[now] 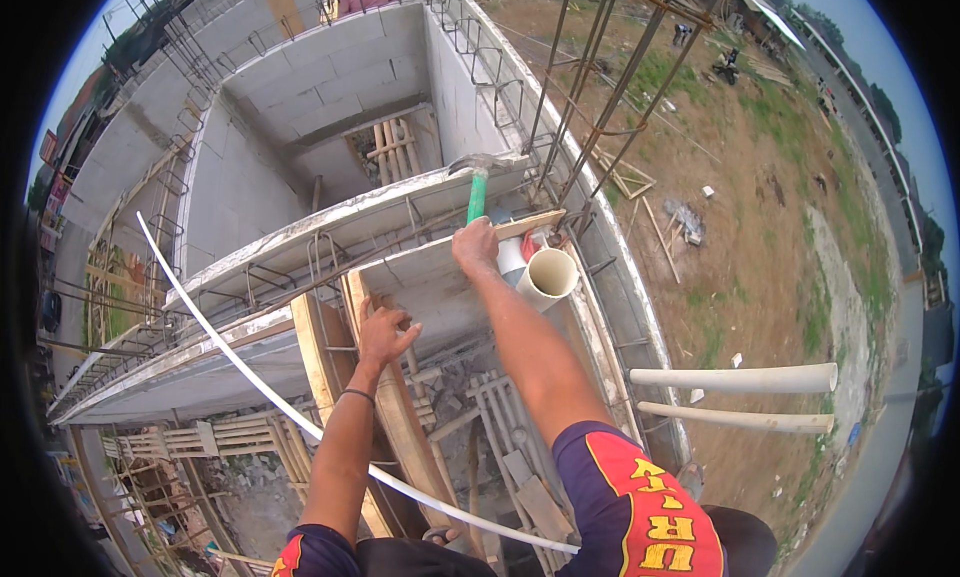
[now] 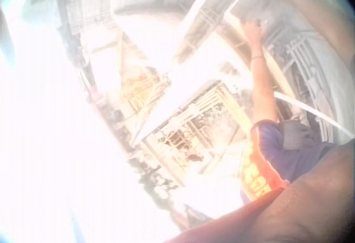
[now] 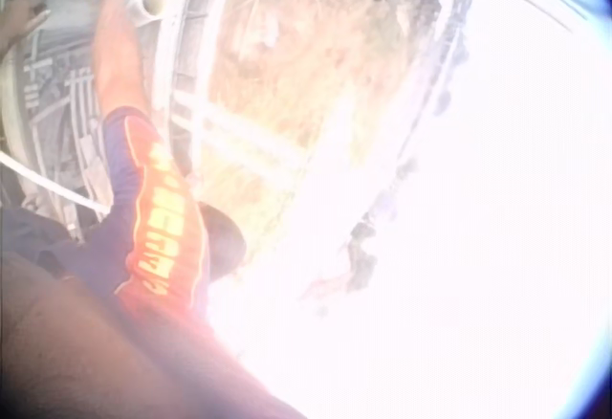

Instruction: The person secures white PVC pipes to a concrete wall using a hammer and nails. They position the pipes, drive nails into the wall, and adjust the pipe alignment. The person also handles a small cylindrical object and a piece of food during the task.

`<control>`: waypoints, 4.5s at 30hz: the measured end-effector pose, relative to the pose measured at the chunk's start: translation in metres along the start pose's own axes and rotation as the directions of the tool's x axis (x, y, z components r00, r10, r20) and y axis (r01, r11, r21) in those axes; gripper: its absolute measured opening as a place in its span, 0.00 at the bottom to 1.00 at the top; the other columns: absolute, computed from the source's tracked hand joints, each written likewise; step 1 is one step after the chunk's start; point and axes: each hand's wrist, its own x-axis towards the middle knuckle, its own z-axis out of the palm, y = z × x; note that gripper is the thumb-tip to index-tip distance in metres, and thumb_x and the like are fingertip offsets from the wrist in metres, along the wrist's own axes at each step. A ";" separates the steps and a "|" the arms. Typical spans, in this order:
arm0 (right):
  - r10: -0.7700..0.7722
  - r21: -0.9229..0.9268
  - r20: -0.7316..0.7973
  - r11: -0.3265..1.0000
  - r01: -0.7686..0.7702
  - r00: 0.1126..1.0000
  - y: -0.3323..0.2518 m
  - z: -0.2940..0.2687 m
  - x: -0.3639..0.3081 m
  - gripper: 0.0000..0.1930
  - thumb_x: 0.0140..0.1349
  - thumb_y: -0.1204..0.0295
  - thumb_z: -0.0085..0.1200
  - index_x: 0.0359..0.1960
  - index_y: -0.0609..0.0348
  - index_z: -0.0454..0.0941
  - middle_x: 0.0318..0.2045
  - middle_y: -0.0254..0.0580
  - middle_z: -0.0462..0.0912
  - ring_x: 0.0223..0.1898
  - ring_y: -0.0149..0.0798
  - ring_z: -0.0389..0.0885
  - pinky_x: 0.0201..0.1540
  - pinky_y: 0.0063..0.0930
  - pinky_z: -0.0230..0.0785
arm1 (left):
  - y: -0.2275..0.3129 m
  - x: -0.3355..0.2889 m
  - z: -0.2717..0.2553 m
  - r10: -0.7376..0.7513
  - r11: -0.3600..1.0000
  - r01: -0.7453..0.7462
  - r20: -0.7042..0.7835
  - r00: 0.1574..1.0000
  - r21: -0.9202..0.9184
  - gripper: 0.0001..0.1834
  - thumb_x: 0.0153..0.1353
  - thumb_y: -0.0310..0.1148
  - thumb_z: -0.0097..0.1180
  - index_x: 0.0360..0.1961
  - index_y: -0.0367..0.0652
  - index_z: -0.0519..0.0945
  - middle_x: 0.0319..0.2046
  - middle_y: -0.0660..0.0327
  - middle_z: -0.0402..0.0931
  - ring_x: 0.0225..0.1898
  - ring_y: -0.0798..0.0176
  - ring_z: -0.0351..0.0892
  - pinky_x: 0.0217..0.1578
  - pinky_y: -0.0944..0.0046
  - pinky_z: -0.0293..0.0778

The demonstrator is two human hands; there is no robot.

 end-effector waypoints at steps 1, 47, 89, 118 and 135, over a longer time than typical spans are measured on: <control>0.013 0.006 -0.004 1.000 -0.013 1.000 -0.001 0.002 -0.007 0.17 0.59 0.68 0.52 0.43 0.72 0.71 0.38 0.65 0.82 0.44 0.59 0.83 0.46 0.48 0.77 | -0.001 -0.001 -0.001 -0.012 1.000 0.012 0.007 1.000 0.004 0.22 0.53 0.54 0.58 0.31 0.45 0.86 0.22 0.62 0.81 0.36 0.60 0.79 0.70 0.46 0.43; -0.202 0.134 0.866 0.975 0.175 0.458 0.222 -0.122 -0.442 0.21 0.63 0.55 0.53 0.39 0.64 0.71 0.29 0.59 0.79 0.35 0.62 0.79 0.38 0.52 0.69 | 0.037 -0.218 -0.070 -0.855 -0.061 0.175 0.142 0.499 -0.983 0.09 0.71 0.36 0.44 0.47 0.43 0.65 0.28 0.60 0.73 0.20 0.67 0.77 0.19 0.68 0.74; -0.904 0.579 -0.167 0.232 0.781 0.393 -0.141 -0.416 -0.270 0.41 0.61 0.32 0.43 0.31 0.69 0.78 0.19 0.44 0.78 0.25 0.36 0.82 0.26 0.32 0.77 | 0.207 0.007 -0.382 0.085 0.553 -0.389 -0.414 0.906 -0.737 0.16 0.70 0.32 0.43 0.52 0.30 0.65 0.28 0.62 0.63 0.20 0.71 0.62 0.22 0.68 0.71; -0.934 0.672 -0.083 0.205 0.712 0.348 0.032 -0.576 -0.091 0.22 0.73 0.56 0.42 0.54 0.64 0.73 0.18 0.35 0.71 0.18 0.28 0.67 0.19 0.25 0.63 | 0.551 0.059 -0.173 0.356 0.605 -0.330 -0.125 0.926 -0.725 0.18 0.66 0.38 0.48 0.47 0.32 0.71 0.26 0.58 0.69 0.23 0.66 0.69 0.26 0.64 0.73; -0.695 0.602 -0.041 0.556 0.573 0.718 0.076 -0.624 -0.119 0.20 0.73 0.55 0.43 0.26 0.52 0.73 0.13 0.25 0.65 0.13 0.22 0.61 0.15 0.19 0.55 | 0.587 0.059 -0.152 0.270 0.672 -0.348 -0.222 0.937 -0.654 0.19 0.64 0.41 0.52 0.44 0.33 0.74 0.25 0.56 0.72 0.24 0.64 0.73 0.28 0.62 0.75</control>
